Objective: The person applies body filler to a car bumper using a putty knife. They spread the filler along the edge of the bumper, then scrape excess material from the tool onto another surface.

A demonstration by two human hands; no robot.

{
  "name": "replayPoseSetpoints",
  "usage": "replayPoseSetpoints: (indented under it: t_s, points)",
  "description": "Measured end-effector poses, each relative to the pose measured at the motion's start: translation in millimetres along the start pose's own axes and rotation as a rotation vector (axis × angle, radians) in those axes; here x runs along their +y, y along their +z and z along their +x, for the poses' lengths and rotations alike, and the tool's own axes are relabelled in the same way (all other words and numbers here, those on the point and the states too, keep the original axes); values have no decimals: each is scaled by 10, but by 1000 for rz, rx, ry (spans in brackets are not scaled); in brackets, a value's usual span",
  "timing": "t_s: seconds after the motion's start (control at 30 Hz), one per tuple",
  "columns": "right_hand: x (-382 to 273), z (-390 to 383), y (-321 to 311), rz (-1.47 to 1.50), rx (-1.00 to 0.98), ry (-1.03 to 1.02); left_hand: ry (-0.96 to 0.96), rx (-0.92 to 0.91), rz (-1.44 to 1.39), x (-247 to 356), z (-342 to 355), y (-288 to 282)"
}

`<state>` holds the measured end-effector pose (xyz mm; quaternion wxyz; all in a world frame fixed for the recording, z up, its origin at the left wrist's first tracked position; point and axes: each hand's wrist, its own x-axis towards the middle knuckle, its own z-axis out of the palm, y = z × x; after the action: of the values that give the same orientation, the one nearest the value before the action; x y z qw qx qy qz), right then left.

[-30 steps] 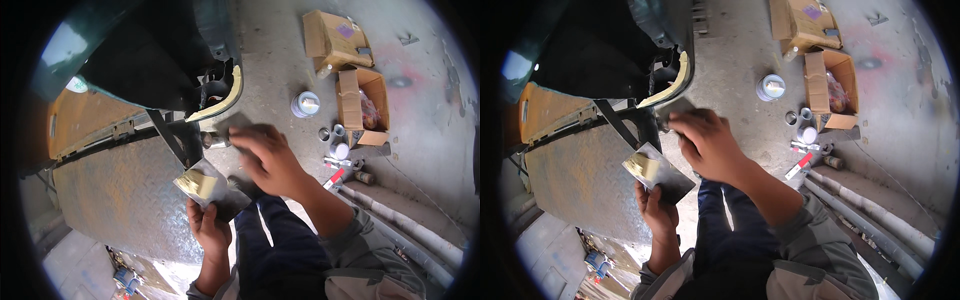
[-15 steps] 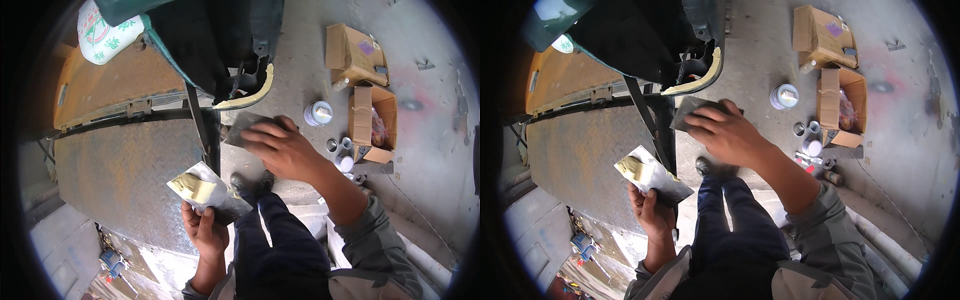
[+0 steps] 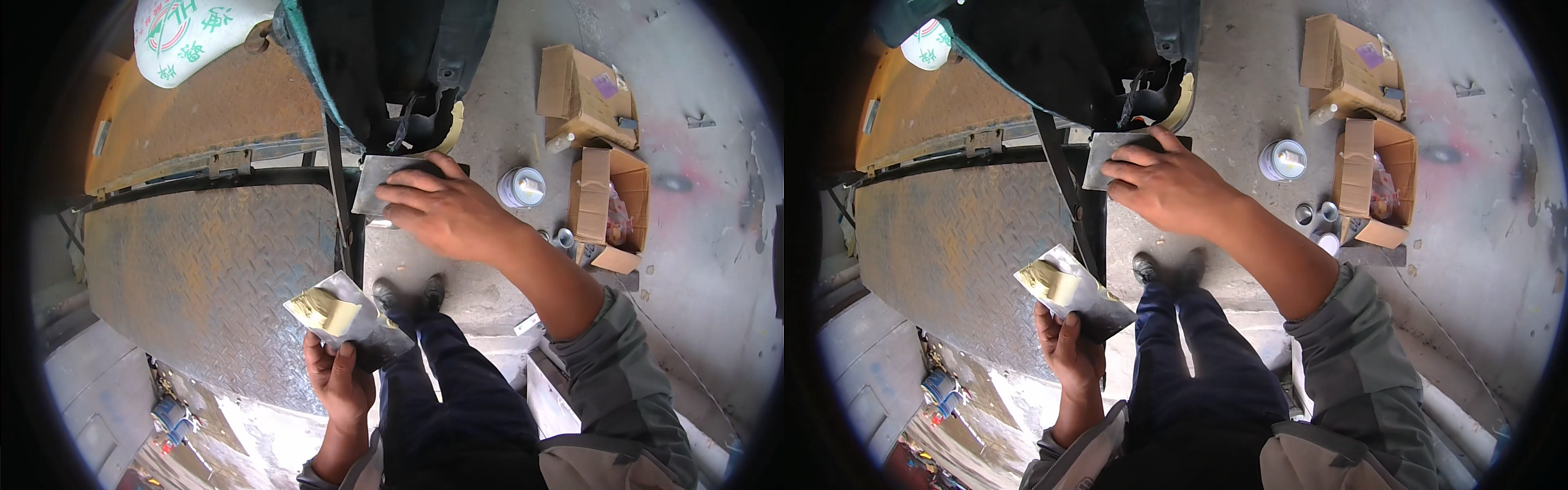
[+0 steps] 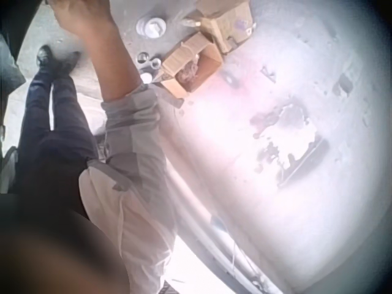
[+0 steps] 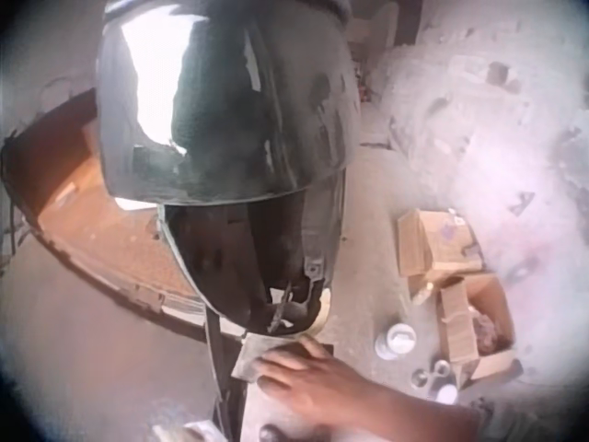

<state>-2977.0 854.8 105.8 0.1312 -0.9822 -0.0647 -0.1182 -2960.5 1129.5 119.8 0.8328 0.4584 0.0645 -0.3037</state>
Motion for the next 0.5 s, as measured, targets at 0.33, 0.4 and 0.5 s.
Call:
replayPoseSetpoints:
  t_s: [0.33,0.4,0.5]
  points:
    - [-66,11,94,-27,38,42,3,37,26,7,-2,23]
    - [-64,0,83,-13,25,63,10,14,24,-6,-2,-10]
    - [-62,-30,51,4,-1,95,-2,12,10,-7,-9,9]
